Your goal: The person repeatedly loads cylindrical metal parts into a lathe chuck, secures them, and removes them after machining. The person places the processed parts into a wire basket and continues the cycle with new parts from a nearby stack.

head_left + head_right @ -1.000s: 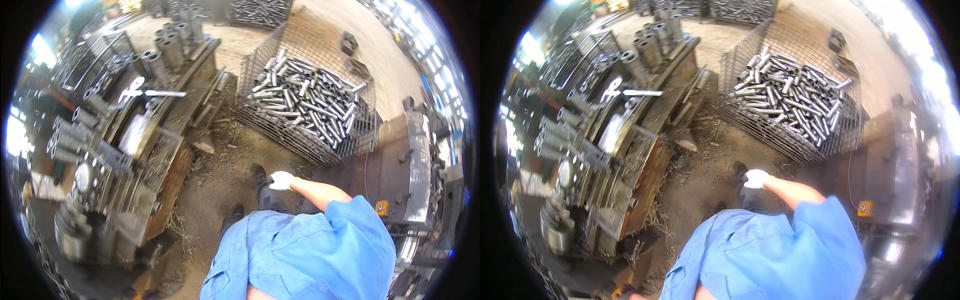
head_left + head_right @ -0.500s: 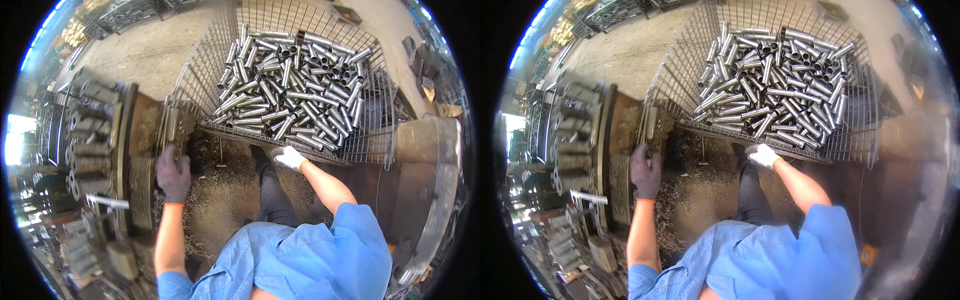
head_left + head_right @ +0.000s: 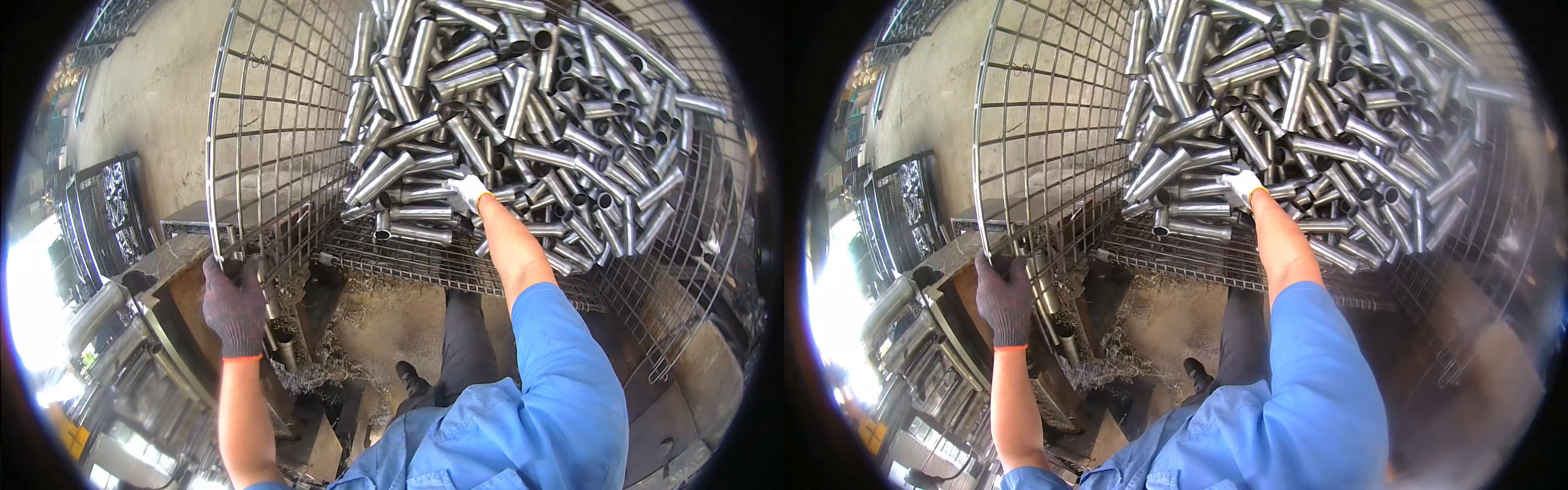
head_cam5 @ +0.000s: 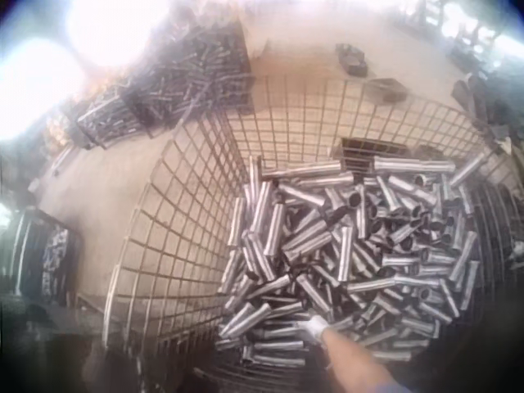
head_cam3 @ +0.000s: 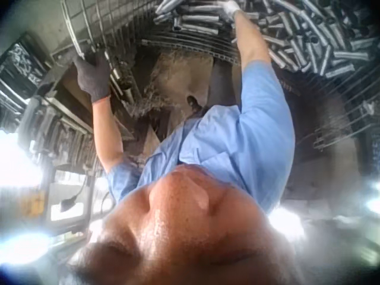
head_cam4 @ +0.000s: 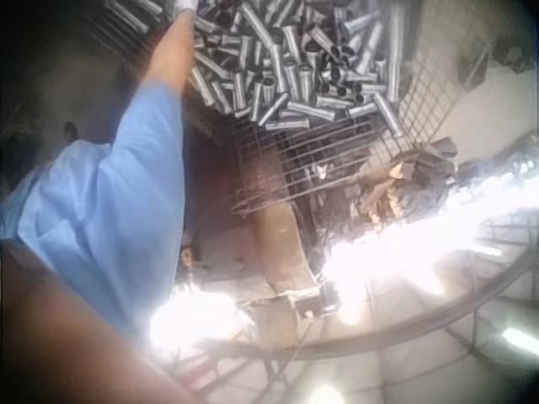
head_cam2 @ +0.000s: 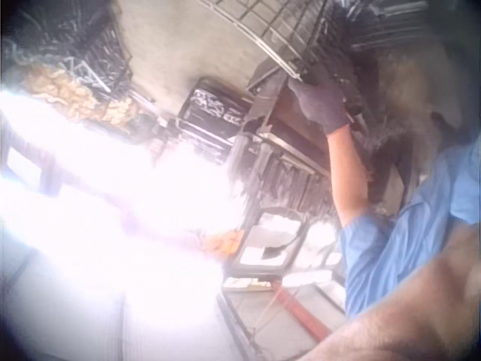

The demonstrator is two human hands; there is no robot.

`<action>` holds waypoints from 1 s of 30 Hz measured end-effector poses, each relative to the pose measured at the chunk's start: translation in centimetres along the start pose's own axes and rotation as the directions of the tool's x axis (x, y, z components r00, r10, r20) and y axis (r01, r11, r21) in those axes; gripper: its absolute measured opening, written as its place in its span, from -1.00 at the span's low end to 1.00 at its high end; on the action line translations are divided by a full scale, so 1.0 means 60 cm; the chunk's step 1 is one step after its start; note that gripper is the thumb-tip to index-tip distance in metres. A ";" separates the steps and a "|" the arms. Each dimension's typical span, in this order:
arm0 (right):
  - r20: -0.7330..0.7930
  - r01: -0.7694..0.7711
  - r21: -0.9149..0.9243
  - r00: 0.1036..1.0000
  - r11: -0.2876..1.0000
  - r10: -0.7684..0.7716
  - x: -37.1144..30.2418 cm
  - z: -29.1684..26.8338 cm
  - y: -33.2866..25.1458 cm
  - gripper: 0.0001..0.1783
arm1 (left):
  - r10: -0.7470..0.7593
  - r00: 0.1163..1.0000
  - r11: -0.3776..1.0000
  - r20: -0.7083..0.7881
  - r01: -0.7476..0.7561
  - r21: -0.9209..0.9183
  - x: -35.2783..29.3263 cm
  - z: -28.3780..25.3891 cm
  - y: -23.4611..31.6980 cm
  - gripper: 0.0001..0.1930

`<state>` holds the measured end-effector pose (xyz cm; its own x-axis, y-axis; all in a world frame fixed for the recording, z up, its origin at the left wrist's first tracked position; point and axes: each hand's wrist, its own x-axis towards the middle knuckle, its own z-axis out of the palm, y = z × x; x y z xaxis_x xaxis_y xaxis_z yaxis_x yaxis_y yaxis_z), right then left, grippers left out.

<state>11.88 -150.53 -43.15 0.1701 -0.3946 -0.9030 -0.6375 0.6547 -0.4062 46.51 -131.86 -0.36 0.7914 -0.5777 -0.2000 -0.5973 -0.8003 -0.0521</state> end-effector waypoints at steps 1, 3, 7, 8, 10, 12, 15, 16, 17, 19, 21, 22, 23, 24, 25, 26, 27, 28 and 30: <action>0.044 0.035 -0.119 0.999 0.992 -0.030 0.032 0.003 -0.002 -0.38 | 0.011 1.000 1.000 0.012 -0.010 -0.015 -0.002 0.001 -0.003 -0.54; 0.195 -0.122 0.252 0.978 0.960 0.073 0.077 0.007 0.009 -0.28 | 0.053 0.998 0.995 -0.036 -0.056 -0.088 -0.003 0.003 -0.006 -0.59; 0.165 -0.132 0.215 0.981 0.968 0.098 0.131 0.034 0.022 -0.41 | 0.048 0.997 0.991 -0.063 -0.056 -0.119 0.002 0.003 0.000 -0.61; 0.048 -0.087 0.054 0.995 0.995 0.085 0.137 0.047 0.021 -0.41 | 0.011 0.999 0.992 -0.040 -0.016 -0.124 0.002 0.002 0.002 -0.58; -0.180 -0.035 -0.270 0.984 0.962 -0.015 0.134 0.082 0.015 -0.40 | 0.064 0.996 0.993 -0.056 -0.069 -0.098 0.000 0.001 0.004 -0.57; -0.239 -0.069 -0.411 0.970 0.909 -0.035 0.112 0.111 0.000 -0.42 | 0.099 0.992 0.993 -0.080 -0.104 -0.056 -0.003 -0.001 0.003 -0.55; -0.388 -0.055 -0.508 0.906 0.860 -0.171 0.034 0.120 -0.030 -0.36 | 0.133 0.988 0.989 -0.077 -0.137 -0.051 -0.001 -0.003 0.001 -0.57; -0.448 0.013 -0.405 0.869 0.914 -0.211 -0.010 0.113 -0.036 -0.41 | 0.093 0.995 0.995 -0.037 -0.094 -0.031 0.002 -0.004 0.003 -0.58; -0.407 0.164 -0.400 0.850 0.902 -0.335 -0.059 0.101 -0.046 -0.42 | 0.089 0.995 0.996 -0.047 -0.090 -0.024 0.004 -0.005 0.004 -0.59; -0.383 0.112 -0.717 0.761 0.688 -0.524 -0.188 0.074 -0.058 -0.34 | 0.084 0.996 0.992 -0.005 -0.084 -0.092 0.002 -0.007 0.008 -0.55; -0.267 0.212 -0.808 0.700 0.550 -0.662 -0.340 0.041 -0.070 -0.32 | 0.166 0.974 0.936 -0.153 -0.204 -0.286 -0.027 -0.009 0.009 -0.46; -0.243 0.266 -0.817 0.647 0.512 -0.723 -0.418 0.038 -0.074 -0.36 | 0.392 0.843 0.908 -0.368 -0.418 0.009 -0.050 -0.009 0.003 -0.37; -0.106 0.462 -0.719 0.666 0.520 -0.739 -0.500 0.027 -0.080 -0.51 | 0.489 0.832 0.872 -0.262 -0.465 0.152 -0.089 -0.007 -0.006 -0.37; 0.001 0.626 -0.571 0.648 0.532 -0.761 -0.577 0.044 -0.078 -0.65 | 0.496 0.775 0.852 -0.392 -0.522 0.047 -0.145 0.000 -0.019 -0.39; 0.132 0.756 -0.442 0.587 0.483 -0.799 -0.652 0.061 -0.074 -0.77 | 0.449 0.746 0.800 -0.492 -0.581 -0.149 -0.204 0.006 -0.037 -0.41; 0.269 0.855 -0.353 0.482 0.381 -0.834 -0.725 0.082 -0.069 -0.81 | 0.387 0.756 0.703 -0.527 -0.612 -0.363 -0.275 0.017 -0.069 -0.37; 0.410 0.872 -0.475 0.338 0.118 -0.848 -0.797 0.118 -0.049 -0.79 | 0.381 0.843 0.722 -0.379 -0.527 -0.448 -0.353 0.031 -0.108 -0.35; 0.526 0.843 -0.522 0.198 -0.130 -0.827 -0.868 0.155 -0.032 -0.77 | 0.348 0.922 0.676 -0.170 -0.373 -0.635 -0.427 0.048 -0.157 -0.29; 0.677 0.878 -0.398 0.085 -0.267 -0.731 -1.000 0.243 0.028 -0.74 | 0.417 0.855 0.614 0.308 -0.015 -0.789 -0.566 0.080 -0.271 -0.04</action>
<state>11.56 -116.34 8.28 0.9893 -0.0749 0.1255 0.0207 -0.7778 -0.6282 28.72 -98.42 2.57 0.3880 -0.7780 -0.4941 -0.2766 -0.6097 0.7428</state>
